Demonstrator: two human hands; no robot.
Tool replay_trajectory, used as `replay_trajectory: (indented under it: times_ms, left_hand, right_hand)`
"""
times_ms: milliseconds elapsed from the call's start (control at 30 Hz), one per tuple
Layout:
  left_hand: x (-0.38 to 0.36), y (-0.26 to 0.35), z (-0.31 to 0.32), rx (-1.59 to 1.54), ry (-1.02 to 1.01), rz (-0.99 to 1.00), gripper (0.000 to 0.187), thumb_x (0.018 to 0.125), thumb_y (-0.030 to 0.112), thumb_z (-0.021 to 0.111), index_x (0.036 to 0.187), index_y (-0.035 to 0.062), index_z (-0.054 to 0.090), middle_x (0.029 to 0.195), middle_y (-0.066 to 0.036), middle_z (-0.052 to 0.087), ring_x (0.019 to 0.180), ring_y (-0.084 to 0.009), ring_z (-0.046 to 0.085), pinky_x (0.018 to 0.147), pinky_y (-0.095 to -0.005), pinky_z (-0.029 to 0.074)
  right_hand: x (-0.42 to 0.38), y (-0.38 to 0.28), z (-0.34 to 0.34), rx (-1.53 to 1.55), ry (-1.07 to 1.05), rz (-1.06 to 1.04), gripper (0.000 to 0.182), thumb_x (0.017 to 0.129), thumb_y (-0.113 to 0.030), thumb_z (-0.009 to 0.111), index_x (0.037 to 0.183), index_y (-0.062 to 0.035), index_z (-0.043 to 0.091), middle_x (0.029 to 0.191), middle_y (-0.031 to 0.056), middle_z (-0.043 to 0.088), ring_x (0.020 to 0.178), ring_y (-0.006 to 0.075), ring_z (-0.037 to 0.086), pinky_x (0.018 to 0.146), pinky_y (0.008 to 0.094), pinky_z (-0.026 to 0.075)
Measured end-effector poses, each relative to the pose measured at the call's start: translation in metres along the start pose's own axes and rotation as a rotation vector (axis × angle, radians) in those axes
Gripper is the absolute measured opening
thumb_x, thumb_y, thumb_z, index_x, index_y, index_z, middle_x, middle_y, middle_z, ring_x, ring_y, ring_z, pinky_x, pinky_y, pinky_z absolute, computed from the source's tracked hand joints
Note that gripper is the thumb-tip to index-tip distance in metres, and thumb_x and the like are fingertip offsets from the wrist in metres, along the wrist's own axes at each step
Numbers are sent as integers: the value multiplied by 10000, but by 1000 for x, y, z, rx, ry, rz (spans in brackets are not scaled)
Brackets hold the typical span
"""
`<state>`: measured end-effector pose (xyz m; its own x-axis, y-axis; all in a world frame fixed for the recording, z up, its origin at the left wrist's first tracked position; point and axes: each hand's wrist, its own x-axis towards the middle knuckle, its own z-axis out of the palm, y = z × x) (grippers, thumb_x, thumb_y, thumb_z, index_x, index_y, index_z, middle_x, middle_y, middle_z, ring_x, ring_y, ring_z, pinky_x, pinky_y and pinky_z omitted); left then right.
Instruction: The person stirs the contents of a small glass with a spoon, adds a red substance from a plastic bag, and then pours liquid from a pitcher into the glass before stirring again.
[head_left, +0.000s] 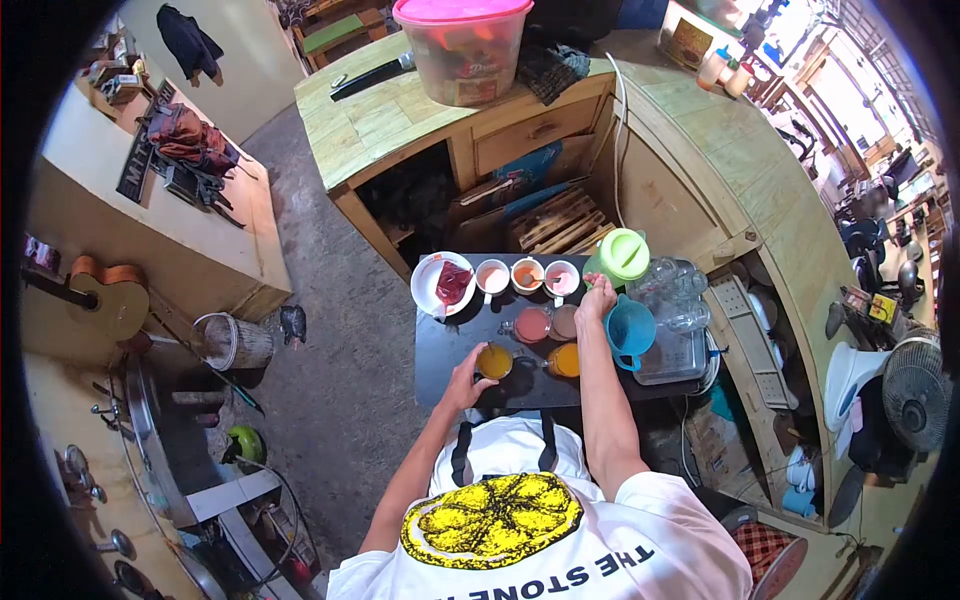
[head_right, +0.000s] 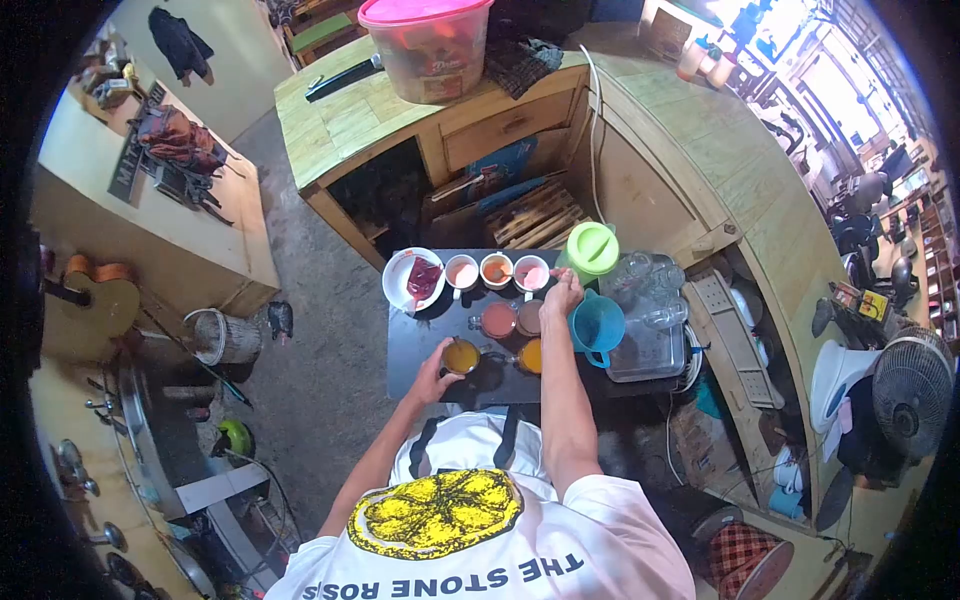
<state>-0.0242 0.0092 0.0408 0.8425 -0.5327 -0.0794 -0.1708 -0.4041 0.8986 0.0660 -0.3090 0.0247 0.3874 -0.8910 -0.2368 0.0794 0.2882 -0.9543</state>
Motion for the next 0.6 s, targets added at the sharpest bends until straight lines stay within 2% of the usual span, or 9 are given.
replay_trajectory:
  times_ms: [167,400,500,533,600]
  left_hand:
    - [0,0,1,-43,1,-8,856,762,214,827,1463,47,364,1450,-211,486,1362,-380,452,1123,-443,385]
    - [0,-8,4,-28,21,20,866,761,244,829,1466,47,365,1452,-213,485,1365,-374,453,1124,-439,385]
    - [-1,-8,5,-42,26,15,858,768,233,821,1468,49,361,1447,-214,488,1361,-376,457,1120,-446,390]
    - [-1,-8,5,-45,23,13,856,769,229,820,1469,49,360,1445,-213,490,1359,-377,459,1120,-445,390]
    - [-1,-7,4,-51,17,10,853,772,220,816,1471,51,357,1441,-212,494,1354,-380,463,1120,-443,390]
  right_hand:
    - [-6,-34,8,-110,-54,-65,219,1030,-100,477,919,26,617,843,93,671,774,162,627,769,306,489]
    - [-15,-70,8,-4,-212,-195,251,1025,-106,453,873,17,609,784,80,643,746,160,596,729,314,462]
    - [-18,-95,-4,14,-309,-224,234,1029,-114,456,874,2,587,788,58,610,710,137,544,697,293,438]
    - [-27,-114,-7,10,-337,-222,236,1035,-125,457,845,-22,553,772,25,550,679,111,479,671,269,412]
    - [-32,-135,-19,67,-419,-227,250,1041,-128,452,822,-36,529,747,5,505,670,101,453,663,262,399]
